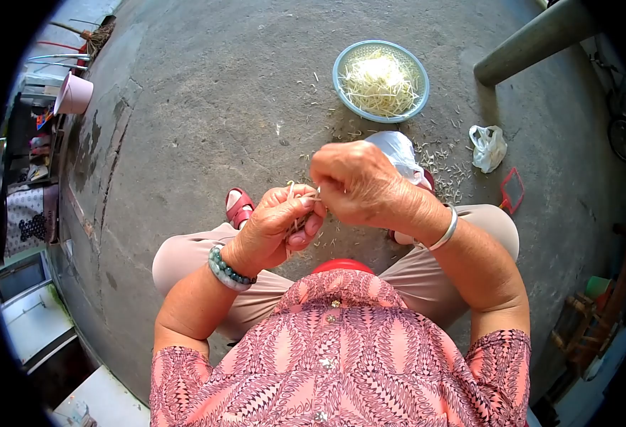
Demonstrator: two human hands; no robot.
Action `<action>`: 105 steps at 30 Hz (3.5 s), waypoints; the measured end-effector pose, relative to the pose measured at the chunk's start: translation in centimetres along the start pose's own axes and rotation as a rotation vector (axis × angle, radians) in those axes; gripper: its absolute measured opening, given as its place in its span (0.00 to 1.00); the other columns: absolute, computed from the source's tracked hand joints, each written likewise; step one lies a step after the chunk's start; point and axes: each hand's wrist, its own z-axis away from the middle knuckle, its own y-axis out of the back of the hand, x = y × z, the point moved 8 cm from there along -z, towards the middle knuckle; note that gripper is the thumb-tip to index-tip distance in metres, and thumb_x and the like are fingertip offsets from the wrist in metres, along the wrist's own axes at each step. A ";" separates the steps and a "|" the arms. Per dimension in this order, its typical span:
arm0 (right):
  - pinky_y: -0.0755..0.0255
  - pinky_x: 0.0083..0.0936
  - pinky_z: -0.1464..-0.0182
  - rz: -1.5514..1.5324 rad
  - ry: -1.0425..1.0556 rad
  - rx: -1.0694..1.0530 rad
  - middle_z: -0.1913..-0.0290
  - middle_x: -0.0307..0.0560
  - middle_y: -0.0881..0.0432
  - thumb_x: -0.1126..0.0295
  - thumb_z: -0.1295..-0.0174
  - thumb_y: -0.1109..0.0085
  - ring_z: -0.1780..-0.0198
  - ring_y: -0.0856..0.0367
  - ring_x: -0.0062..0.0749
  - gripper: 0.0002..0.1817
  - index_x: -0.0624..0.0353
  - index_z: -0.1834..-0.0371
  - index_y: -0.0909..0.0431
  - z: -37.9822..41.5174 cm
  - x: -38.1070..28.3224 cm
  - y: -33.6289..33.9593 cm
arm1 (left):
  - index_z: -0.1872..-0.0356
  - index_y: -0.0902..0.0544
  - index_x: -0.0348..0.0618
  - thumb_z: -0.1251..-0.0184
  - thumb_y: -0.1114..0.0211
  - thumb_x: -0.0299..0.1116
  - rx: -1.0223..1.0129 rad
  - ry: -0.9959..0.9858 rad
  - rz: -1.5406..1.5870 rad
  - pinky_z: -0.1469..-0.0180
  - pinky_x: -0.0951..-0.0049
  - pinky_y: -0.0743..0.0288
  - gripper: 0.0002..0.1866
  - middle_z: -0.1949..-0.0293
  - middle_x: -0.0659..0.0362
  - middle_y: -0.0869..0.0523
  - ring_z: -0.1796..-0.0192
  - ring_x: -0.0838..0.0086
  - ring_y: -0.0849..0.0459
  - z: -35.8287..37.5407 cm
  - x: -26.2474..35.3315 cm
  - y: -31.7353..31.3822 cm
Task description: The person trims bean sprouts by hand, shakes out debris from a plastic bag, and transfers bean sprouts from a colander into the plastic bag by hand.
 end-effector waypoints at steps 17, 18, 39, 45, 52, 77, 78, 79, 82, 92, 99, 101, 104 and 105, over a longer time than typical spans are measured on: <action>0.26 0.34 0.65 0.207 -0.080 0.132 0.70 0.54 0.22 0.79 0.45 0.43 0.68 0.20 0.47 0.09 0.66 0.61 0.24 0.2 0.6 0.3 | 0.41 0.31 0.30 0.27 0.58 0.36 0.029 -0.282 0.546 0.35 0.49 0.31 0.22 0.44 0.39 0.23 0.39 0.51 0.24 0.5 3.8 1.7; 0.27 0.33 0.66 0.181 -0.074 0.170 0.71 0.53 0.23 0.80 0.45 0.43 0.69 0.20 0.46 0.08 0.66 0.62 0.24 0.1 0.2 0.7 | 0.41 0.31 0.30 0.27 0.58 0.36 0.052 -0.287 0.556 0.35 0.49 0.31 0.22 0.43 0.39 0.24 0.38 0.51 0.25 0.5 3.8 1.7; 0.27 0.31 0.73 0.341 0.271 0.169 0.70 0.49 0.27 0.77 0.53 0.35 0.73 0.22 0.40 0.19 0.64 0.56 0.27 0.2 -4.1 -1.9 | 0.39 0.32 0.31 0.26 0.62 0.35 0.056 -0.417 0.704 0.32 0.50 0.35 0.22 0.40 0.41 0.26 0.32 0.51 0.32 0.8 5.5 2.8; 0.27 0.29 0.74 0.480 0.363 0.194 0.72 0.47 0.28 0.79 0.52 0.39 0.74 0.23 0.38 0.12 0.65 0.63 0.26 0.3 -4.1 -2.5 | 0.39 0.32 0.31 0.26 0.63 0.34 0.038 -0.420 0.703 0.32 0.50 0.36 0.23 0.40 0.42 0.26 0.33 0.52 0.31 0.6 5.4 2.5; 0.30 0.28 0.77 0.289 0.206 0.261 0.75 0.47 0.29 0.82 0.47 0.41 0.77 0.25 0.39 0.05 0.64 0.69 0.25 0.1 -3.4 -0.4 | 0.39 0.32 0.31 0.26 0.62 0.35 0.131 -0.430 0.689 0.31 0.48 0.36 0.23 0.39 0.42 0.26 0.33 0.51 0.31 1.1 5.9 2.9; 0.21 0.22 0.69 0.386 0.229 0.211 0.60 0.50 0.24 0.86 0.51 0.42 0.69 0.17 0.31 0.14 0.67 0.58 0.21 -1.2 -4.5 -0.9 | 0.44 0.29 0.33 0.25 0.58 0.36 0.147 -0.354 0.605 0.42 0.58 0.23 0.19 0.49 0.46 0.21 0.46 0.61 0.19 -0.1 4.4 1.8; 0.21 0.23 0.70 0.391 0.230 0.217 0.59 0.49 0.24 0.84 0.53 0.41 0.67 0.17 0.32 0.16 0.65 0.58 0.21 -1.1 -4.4 -0.9 | 0.44 0.29 0.33 0.25 0.58 0.36 0.155 -0.352 0.615 0.42 0.58 0.23 0.19 0.49 0.46 0.21 0.46 0.60 0.20 -0.1 4.3 1.9; 0.21 0.23 0.71 0.395 0.233 0.224 0.59 0.48 0.24 0.82 0.54 0.40 0.66 0.17 0.32 0.17 0.63 0.58 0.21 -1.1 -4.3 -0.9 | 0.44 0.29 0.33 0.25 0.58 0.36 0.164 -0.352 0.624 0.42 0.58 0.23 0.19 0.49 0.46 0.21 0.46 0.60 0.20 -0.1 4.3 2.0; 0.22 0.25 0.72 0.370 0.212 0.254 0.61 0.48 0.25 0.79 0.53 0.38 0.67 0.18 0.34 0.15 0.61 0.59 0.22 -0.9 -4.6 -0.8 | 0.45 0.29 0.33 0.25 0.59 0.35 0.094 -0.376 0.649 0.41 0.58 0.24 0.19 0.48 0.46 0.21 0.45 0.58 0.20 0.0 4.4 2.2; 0.29 0.32 0.72 0.269 0.149 0.120 0.71 0.49 0.27 0.75 0.51 0.35 0.72 0.22 0.42 0.08 0.60 0.71 0.27 -0.7 -4.4 -3.3 | 0.43 0.30 0.31 0.27 0.62 0.33 0.151 -0.425 0.537 0.32 0.55 0.35 0.20 0.45 0.44 0.22 0.37 0.53 0.27 -0.7 4.6 2.1; 0.29 0.33 0.73 0.295 0.084 0.080 0.72 0.50 0.27 0.78 0.49 0.38 0.73 0.22 0.43 0.07 0.62 0.71 0.28 -0.7 -4.0 -3.5 | 0.43 0.30 0.33 0.28 0.58 0.32 0.154 -0.437 0.541 0.32 0.55 0.35 0.18 0.46 0.45 0.23 0.37 0.54 0.27 -0.7 4.5 2.4; 0.29 0.34 0.73 0.288 0.091 0.091 0.72 0.51 0.27 0.79 0.49 0.39 0.73 0.23 0.44 0.07 0.62 0.71 0.29 -0.7 -3.7 -3.5 | 0.44 0.30 0.33 0.28 0.58 0.31 0.164 -0.439 0.543 0.34 0.56 0.32 0.17 0.47 0.46 0.22 0.39 0.55 0.25 -0.7 4.5 2.4; 0.30 0.34 0.73 0.275 0.090 0.112 0.73 0.51 0.28 0.81 0.49 0.42 0.73 0.23 0.46 0.06 0.63 0.71 0.29 -0.9 -3.6 -3.2 | 0.45 0.30 0.34 0.27 0.57 0.30 0.166 -0.445 0.525 0.36 0.59 0.29 0.16 0.49 0.46 0.21 0.41 0.56 0.23 -0.7 4.6 2.3; 0.30 0.35 0.73 0.270 0.088 0.119 0.73 0.51 0.28 0.81 0.49 0.42 0.73 0.24 0.46 0.06 0.63 0.71 0.29 -1.0 -3.6 -3.2 | 0.45 0.30 0.34 0.28 0.57 0.30 0.153 -0.450 0.514 0.35 0.58 0.31 0.16 0.48 0.46 0.22 0.40 0.56 0.24 -0.8 4.4 2.5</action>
